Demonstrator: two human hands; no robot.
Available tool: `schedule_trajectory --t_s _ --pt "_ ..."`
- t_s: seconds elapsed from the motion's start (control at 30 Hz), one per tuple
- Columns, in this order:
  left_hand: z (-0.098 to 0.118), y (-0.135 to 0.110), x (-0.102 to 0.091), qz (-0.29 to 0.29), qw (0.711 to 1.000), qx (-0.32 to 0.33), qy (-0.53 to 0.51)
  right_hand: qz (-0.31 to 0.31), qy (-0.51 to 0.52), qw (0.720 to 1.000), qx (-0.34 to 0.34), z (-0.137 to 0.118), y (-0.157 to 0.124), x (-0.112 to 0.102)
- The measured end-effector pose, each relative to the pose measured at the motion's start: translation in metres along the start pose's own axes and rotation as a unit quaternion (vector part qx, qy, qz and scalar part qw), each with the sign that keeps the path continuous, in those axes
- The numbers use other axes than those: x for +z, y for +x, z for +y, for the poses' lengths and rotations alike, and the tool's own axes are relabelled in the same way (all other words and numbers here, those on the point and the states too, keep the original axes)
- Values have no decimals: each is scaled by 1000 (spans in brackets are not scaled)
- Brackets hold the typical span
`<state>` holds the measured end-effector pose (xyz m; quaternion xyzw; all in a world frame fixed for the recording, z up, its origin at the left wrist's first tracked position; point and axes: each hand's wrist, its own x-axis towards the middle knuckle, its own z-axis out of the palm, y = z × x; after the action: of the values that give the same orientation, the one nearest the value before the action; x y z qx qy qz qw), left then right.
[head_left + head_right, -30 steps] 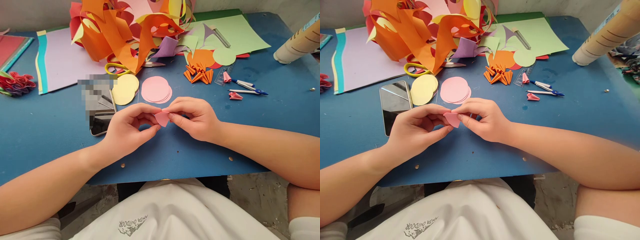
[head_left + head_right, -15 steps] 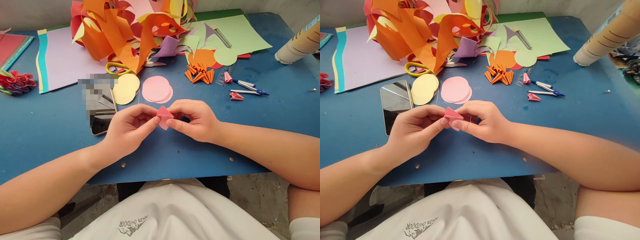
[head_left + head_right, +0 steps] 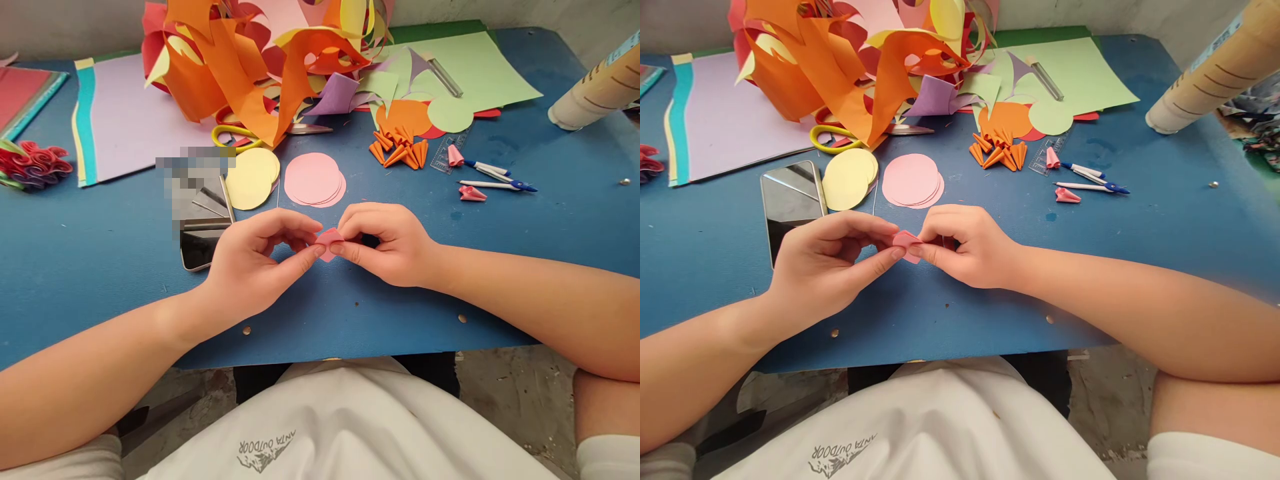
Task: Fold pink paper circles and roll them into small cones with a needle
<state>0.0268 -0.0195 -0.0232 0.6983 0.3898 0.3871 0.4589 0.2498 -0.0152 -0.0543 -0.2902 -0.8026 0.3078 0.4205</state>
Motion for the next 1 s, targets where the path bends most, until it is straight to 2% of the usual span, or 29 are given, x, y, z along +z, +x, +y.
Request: schedule_trajectory --t_s 0.2,0.5,0.6,0.7,0.77,1.0 --pt "0 -1 0 -11 1000 1 -13 -33 14 999 14 -4 0 -1" --pt "-4 -3 -1 -76 997 -4 -3 -45 66 996 -25 -2 1 0" --pt "-6 1 -2 -119 993 9 -1 -39 79 995 -36 -4 0 0" --pt "-6 5 -4 -172 981 47 79 -31 45 997 -50 -4 -2 1" --pt "-4 5 -6 -176 975 63 123 -25 18 998 -54 -2 -2 3" --pt "-1 4 -7 -181 976 41 116 -40 -28 996 -81 3 -4 5"
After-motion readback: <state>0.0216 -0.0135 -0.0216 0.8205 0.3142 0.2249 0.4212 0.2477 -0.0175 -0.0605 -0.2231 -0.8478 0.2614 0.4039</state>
